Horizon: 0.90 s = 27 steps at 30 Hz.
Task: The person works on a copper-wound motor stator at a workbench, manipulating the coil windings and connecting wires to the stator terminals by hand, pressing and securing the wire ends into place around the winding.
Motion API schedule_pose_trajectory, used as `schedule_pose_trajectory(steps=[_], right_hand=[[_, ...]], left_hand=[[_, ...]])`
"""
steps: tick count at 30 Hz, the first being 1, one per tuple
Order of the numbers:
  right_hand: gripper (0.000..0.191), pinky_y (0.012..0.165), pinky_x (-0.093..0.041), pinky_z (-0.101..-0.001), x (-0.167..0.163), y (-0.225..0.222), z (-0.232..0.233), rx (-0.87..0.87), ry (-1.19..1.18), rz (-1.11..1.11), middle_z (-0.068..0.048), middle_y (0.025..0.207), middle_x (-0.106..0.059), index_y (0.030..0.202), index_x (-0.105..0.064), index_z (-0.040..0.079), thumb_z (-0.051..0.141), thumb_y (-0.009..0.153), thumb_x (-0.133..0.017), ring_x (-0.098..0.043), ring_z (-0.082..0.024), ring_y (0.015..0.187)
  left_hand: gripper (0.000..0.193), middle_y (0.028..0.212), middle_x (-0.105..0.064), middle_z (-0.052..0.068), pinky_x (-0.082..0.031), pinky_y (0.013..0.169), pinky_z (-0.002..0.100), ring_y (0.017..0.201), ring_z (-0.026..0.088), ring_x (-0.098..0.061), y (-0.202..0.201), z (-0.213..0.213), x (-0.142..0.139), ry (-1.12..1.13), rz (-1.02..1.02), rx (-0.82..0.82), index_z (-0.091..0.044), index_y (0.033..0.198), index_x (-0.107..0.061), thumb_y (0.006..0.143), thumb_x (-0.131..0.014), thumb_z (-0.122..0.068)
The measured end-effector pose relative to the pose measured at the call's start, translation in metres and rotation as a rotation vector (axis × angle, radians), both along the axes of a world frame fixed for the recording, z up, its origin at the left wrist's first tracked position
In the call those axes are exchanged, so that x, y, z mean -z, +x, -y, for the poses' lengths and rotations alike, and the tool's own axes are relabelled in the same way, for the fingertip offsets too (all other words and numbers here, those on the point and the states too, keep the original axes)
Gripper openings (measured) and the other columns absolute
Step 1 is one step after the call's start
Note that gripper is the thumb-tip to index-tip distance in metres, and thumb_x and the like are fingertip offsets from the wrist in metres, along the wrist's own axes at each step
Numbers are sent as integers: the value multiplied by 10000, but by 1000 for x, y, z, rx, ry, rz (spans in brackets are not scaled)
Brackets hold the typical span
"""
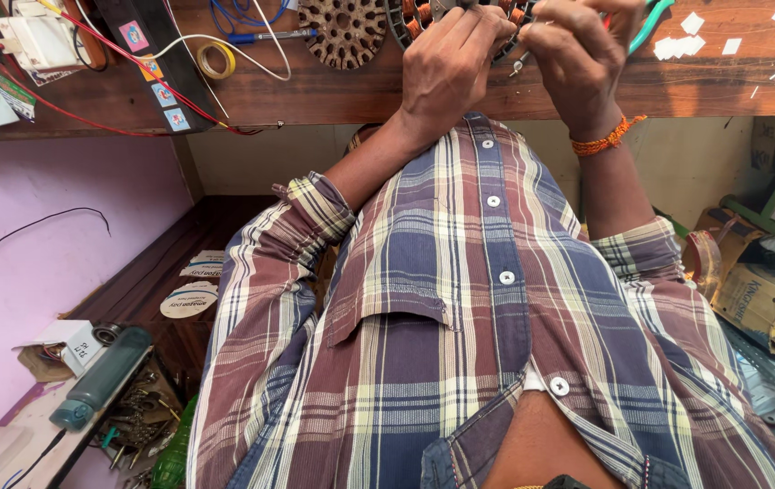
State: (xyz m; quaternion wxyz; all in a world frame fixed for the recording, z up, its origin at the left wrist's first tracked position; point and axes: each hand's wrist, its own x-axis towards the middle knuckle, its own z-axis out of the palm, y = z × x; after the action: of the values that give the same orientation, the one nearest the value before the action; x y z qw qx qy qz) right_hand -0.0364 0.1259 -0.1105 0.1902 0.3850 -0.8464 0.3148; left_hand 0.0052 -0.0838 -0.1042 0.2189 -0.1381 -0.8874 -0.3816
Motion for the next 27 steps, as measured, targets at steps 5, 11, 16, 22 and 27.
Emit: schedule_pose_trajectory(steps=[5,11,16,22,27], right_hand=[[149,794,-506,-352,-4,2,13,-23,-207,434,-68,962,-712,1030,-684,13,82,1091,-802,-636,-215,874],[317,612,-485,-218,-15,8,23,158,-596,1180,-24,780,-699,901,-624,24,236,1093,-487,-627,-99,644],[168,758,-509,-377,-17,6,17,352,-179,192,-183,958,-597,1059,-654,-15,36,1015,-807,-597,-283,867],[273,925,-528,-407,-16,-11,4,-130,14,-23,-49,1216,-753,1157,-731,78,-103,953,-749,-648,-245,1018],[184,707,-495,-356,-18,-21,4,-176,23,11,-57,1071,-761,1047,-721,61,-57,938,-811,-636,-220,774]], left_hand=[[182,994,-664,-7,-516,753,351,906,184,-662,0,1,1,-21,5,-8,-119,1067,-682,897,-733,-76],[166,988,-672,8,-504,725,352,892,184,-663,-2,1,2,-24,0,-14,-100,1075,-677,919,-728,-74],[153,962,-672,-2,-511,729,350,874,177,-656,-3,0,2,11,-16,-6,-91,1064,-666,925,-729,-80],[176,982,-657,-8,-513,745,357,878,189,-653,-1,-1,-4,1,16,-14,-101,1050,-664,885,-708,-58],[163,1006,-665,-25,-512,760,356,895,185,-658,-2,-2,-9,4,30,-1,-117,1045,-646,902,-712,-73]])
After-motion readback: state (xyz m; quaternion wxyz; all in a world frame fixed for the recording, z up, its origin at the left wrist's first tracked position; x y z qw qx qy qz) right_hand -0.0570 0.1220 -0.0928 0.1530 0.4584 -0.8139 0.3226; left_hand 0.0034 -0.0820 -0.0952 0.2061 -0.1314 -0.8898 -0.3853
